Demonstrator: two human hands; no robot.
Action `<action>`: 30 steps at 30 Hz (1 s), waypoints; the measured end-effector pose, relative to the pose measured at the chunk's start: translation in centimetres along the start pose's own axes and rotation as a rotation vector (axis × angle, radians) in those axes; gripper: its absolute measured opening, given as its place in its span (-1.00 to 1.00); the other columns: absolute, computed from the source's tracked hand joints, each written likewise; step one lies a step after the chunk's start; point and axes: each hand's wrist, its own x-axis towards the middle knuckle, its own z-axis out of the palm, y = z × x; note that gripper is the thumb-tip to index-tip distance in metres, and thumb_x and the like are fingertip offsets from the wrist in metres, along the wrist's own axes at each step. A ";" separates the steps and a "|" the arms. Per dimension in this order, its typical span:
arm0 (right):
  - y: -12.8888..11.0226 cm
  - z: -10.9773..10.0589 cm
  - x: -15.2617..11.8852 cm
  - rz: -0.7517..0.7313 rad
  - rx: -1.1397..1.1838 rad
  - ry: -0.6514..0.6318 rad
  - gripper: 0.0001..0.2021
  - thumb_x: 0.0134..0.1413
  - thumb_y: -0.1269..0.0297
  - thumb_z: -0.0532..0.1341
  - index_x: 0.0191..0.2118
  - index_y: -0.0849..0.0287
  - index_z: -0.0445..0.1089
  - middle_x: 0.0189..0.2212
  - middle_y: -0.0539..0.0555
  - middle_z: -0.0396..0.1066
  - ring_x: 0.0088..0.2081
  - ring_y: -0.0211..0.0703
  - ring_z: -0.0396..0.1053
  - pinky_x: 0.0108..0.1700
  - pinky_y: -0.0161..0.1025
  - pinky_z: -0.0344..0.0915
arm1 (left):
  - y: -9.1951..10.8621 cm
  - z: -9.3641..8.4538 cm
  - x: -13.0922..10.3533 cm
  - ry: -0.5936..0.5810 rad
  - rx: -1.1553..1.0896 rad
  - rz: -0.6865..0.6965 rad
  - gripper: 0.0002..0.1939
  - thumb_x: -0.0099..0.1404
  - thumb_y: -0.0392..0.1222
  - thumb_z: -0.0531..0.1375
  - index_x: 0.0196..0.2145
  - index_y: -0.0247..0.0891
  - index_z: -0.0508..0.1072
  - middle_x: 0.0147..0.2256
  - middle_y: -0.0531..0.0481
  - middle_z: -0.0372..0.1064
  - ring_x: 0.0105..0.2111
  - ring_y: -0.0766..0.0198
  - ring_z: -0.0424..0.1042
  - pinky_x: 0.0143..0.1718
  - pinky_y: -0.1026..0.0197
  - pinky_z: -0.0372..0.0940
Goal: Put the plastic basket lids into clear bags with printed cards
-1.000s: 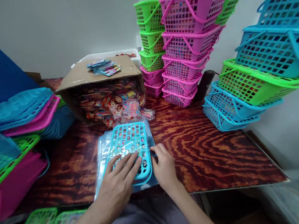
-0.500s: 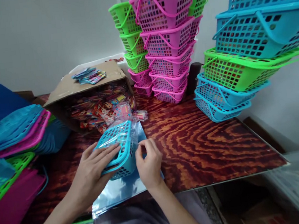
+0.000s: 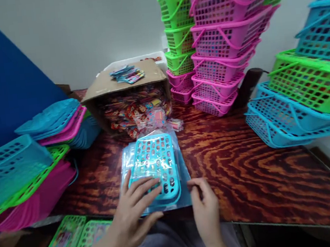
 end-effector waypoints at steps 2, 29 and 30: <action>0.0 -1.1 -0.1 0.058 0.014 0.018 -0.83 0.27 0.19 0.14 -0.22 0.13 0.42 -0.32 0.06 0.47 -0.30 -0.09 0.46 -0.25 -0.20 0.36 | -1.2 -0.7 -1.3 0.173 -0.066 -0.142 -0.77 0.42 -0.27 0.14 0.01 -0.14 0.39 -0.07 -0.01 0.49 0.01 0.20 0.41 0.34 -0.17 -0.07; -8.7 3.8 1.9 -0.763 -0.600 -0.204 -0.91 0.30 0.43 0.13 -0.11 0.22 0.33 -0.20 0.19 0.35 -0.16 0.05 0.26 -0.11 0.02 0.22 | -6.8 2.1 -3.5 0.367 -0.186 -0.389 -0.81 0.44 -0.30 0.00 -0.26 -0.25 0.41 -0.32 -0.05 0.43 -0.26 0.21 0.40 -0.19 0.14 0.28; -8.8 4.3 2.2 -0.782 -0.640 -0.218 -0.88 0.29 0.42 0.12 -0.09 0.23 0.32 -0.20 0.20 0.35 -0.16 0.08 0.25 -0.13 0.03 0.21 | -6.6 2.2 -3.5 0.379 -0.194 -0.406 -0.81 0.44 -0.30 0.01 -0.27 -0.24 0.40 -0.32 -0.05 0.43 -0.26 0.21 0.40 -0.19 0.13 0.29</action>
